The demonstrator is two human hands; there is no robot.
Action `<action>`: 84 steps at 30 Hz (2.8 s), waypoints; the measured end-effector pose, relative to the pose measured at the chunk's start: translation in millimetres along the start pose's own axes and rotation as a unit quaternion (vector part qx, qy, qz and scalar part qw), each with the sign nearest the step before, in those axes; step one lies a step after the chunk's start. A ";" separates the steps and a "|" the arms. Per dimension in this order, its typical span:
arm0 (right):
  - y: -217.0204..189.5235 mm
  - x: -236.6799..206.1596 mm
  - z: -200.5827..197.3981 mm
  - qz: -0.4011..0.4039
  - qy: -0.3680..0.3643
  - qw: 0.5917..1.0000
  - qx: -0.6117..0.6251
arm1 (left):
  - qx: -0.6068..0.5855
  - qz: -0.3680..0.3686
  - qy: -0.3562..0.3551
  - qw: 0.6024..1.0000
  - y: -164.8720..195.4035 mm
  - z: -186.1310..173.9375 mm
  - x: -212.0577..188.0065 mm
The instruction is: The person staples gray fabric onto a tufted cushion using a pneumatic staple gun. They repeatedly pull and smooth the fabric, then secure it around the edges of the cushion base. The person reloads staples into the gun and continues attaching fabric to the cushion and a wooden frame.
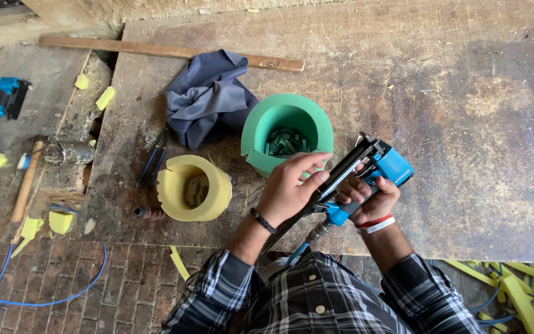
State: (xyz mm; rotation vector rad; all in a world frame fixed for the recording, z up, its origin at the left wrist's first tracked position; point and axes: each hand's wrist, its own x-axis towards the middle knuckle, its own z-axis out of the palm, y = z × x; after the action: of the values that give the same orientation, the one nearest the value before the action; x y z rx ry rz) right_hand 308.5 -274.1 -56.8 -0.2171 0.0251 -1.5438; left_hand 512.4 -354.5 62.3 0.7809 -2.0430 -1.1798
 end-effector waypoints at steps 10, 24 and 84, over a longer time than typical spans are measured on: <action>21.5 -10.0 13.2 -0.051 0.031 0.998 -0.009 | -0.275 -0.117 0.099 0.949 -74.9 -6.2 -74.9; 48.6 -23.1 24.7 0.111 0.068 0.988 -0.082 | -0.344 -0.176 -0.003 0.922 -37.7 24.8 -95.6; 174.3 -338.5 -195.8 0.559 -0.021 0.711 -0.428 | -0.008 -0.611 0.304 0.731 -76.0 240.1 -549.7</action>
State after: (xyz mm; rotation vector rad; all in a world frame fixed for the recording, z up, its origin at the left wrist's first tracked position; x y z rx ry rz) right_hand 440.4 39.7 -316.5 -0.8043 0.7263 -0.1902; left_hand 679.0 149.3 -227.5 2.3126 -0.7972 -1.2333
